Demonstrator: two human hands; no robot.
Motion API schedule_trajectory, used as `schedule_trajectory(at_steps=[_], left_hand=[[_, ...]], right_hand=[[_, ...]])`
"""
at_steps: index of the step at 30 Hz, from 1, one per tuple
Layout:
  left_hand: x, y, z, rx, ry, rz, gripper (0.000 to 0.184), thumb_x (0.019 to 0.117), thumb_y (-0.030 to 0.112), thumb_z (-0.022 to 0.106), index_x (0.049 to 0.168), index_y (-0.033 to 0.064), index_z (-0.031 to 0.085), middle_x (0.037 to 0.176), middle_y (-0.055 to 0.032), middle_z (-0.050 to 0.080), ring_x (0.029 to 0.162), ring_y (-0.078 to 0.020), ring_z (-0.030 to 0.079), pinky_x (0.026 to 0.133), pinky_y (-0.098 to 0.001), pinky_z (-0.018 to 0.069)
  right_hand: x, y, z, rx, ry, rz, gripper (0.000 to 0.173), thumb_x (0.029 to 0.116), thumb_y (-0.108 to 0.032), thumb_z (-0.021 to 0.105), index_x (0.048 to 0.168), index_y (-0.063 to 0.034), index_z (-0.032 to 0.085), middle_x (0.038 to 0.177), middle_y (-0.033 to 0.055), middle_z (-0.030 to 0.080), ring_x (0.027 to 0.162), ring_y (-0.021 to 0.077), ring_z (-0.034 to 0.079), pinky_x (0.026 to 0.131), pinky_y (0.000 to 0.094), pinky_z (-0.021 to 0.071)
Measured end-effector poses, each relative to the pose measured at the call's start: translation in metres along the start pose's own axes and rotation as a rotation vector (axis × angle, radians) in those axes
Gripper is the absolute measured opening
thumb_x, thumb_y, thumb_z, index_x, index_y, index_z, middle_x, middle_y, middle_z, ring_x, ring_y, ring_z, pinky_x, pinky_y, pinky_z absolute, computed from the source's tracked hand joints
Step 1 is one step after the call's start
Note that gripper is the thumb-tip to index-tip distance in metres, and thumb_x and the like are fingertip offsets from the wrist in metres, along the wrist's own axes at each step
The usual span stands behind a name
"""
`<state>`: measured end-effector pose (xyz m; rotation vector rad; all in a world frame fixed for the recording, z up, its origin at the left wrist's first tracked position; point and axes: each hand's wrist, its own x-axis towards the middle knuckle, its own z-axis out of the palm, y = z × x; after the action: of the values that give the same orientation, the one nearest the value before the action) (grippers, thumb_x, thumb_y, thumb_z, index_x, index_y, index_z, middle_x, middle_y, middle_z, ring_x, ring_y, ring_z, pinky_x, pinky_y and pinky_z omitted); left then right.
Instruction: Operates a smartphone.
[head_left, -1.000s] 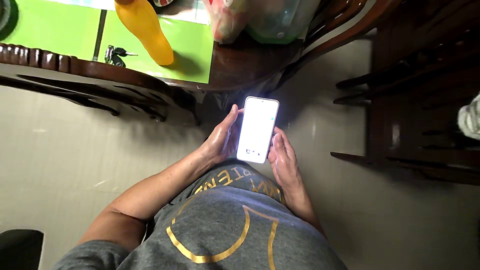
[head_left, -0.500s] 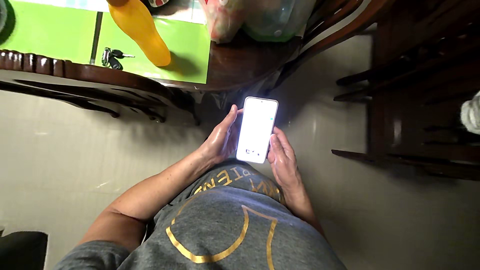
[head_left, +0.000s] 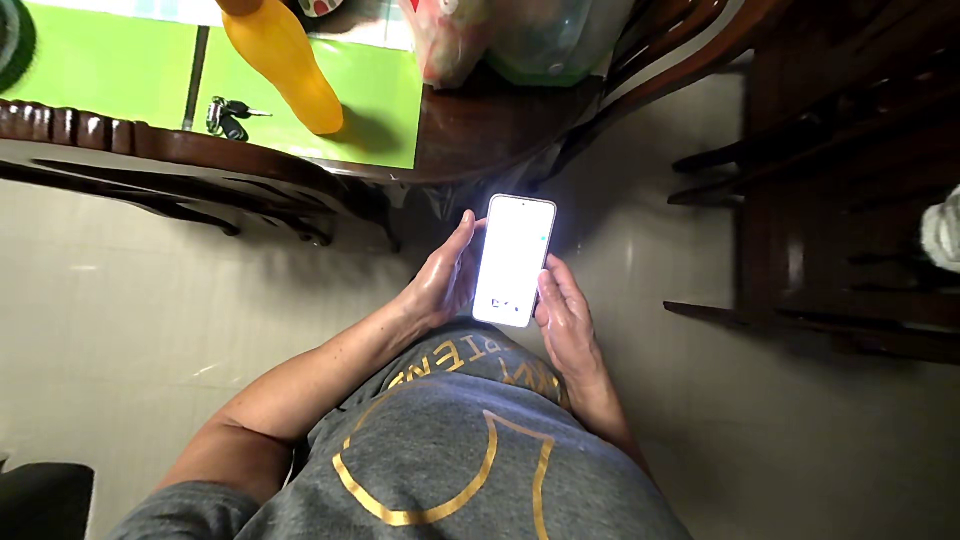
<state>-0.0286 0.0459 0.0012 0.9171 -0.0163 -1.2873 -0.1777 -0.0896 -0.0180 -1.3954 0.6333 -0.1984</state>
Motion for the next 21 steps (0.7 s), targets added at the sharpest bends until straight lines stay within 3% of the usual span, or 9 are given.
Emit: schedule_trajectory(at_steps=[10, 12, 16, 18, 21], left_hand=[[-0.0003, 0.0008, -0.0001, -0.008, 0.0, -0.003, 0.065, 0.1054, 0.064, 0.021, 0.15, 0.0241, 0.046, 0.128, -0.0075, 0.067, 0.107, -0.0196, 0.07, 0.084, -0.0393, 0.0604], [0.0, 0.0007, -0.0002, -0.008, -0.003, -0.002, 0.065, 0.1055, 0.064, 0.021, 0.15, 0.0239, 0.046, 0.127, -0.0076, 0.068, 0.106, -0.0193, 0.07, 0.083, -0.0388, 0.0607], [-0.0011, 0.0013, 0.0002, -0.003, 0.0, -0.001, 0.065, 0.1057, 0.064, 0.02, 0.15, 0.0237, 0.046, 0.128, -0.0075, 0.067, 0.107, -0.0189, 0.07, 0.084, -0.0386, 0.0605], [-0.0019, 0.002, 0.001, 0.006, 0.006, 0.001, 0.065, 0.1055, 0.064, 0.021, 0.149, 0.0239, 0.047, 0.126, -0.0072, 0.068, 0.105, -0.0183, 0.07, 0.082, -0.0373, 0.0609], [-0.0023, 0.0017, -0.0003, 0.003, -0.006, 0.002, 0.065, 0.1054, 0.064, 0.021, 0.149, 0.0244, 0.047, 0.128, -0.0071, 0.067, 0.107, -0.0186, 0.07, 0.084, -0.0376, 0.0605]], right_hand=[[-0.0004, 0.0011, 0.0009, -0.017, 0.013, 0.007, 0.043, 0.1082, -0.029, 0.042, 0.148, -0.011, 0.046, 0.118, 0.0108, 0.065, 0.103, 0.0205, 0.068, 0.09, 0.043, 0.0592], [-0.0005, 0.0002, 0.0013, -0.009, 0.009, 0.01, 0.044, 0.1071, -0.023, 0.042, 0.149, -0.0103, 0.045, 0.118, 0.0103, 0.066, 0.103, 0.0196, 0.068, 0.09, 0.0418, 0.0594], [-0.0027, -0.0035, 0.0023, -0.018, -0.017, 0.006, 0.057, 0.0944, -0.004, 0.049, 0.15, -0.0093, 0.04, 0.12, 0.0075, 0.069, 0.1, 0.0149, 0.07, 0.085, 0.0337, 0.06], [-0.003, -0.0035, 0.0019, -0.02, -0.035, -0.003, 0.066, 0.086, 0.0, 0.051, 0.15, -0.0094, 0.039, 0.12, 0.0074, 0.069, 0.1, 0.0146, 0.07, 0.083, 0.0333, 0.0604], [-0.0031, -0.0024, 0.0006, -0.003, -0.048, 0.004, 0.07, 0.0811, 0.0, 0.051, 0.15, -0.0103, 0.04, 0.121, 0.0086, 0.068, 0.101, 0.0166, 0.07, 0.082, 0.0349, 0.0603]])
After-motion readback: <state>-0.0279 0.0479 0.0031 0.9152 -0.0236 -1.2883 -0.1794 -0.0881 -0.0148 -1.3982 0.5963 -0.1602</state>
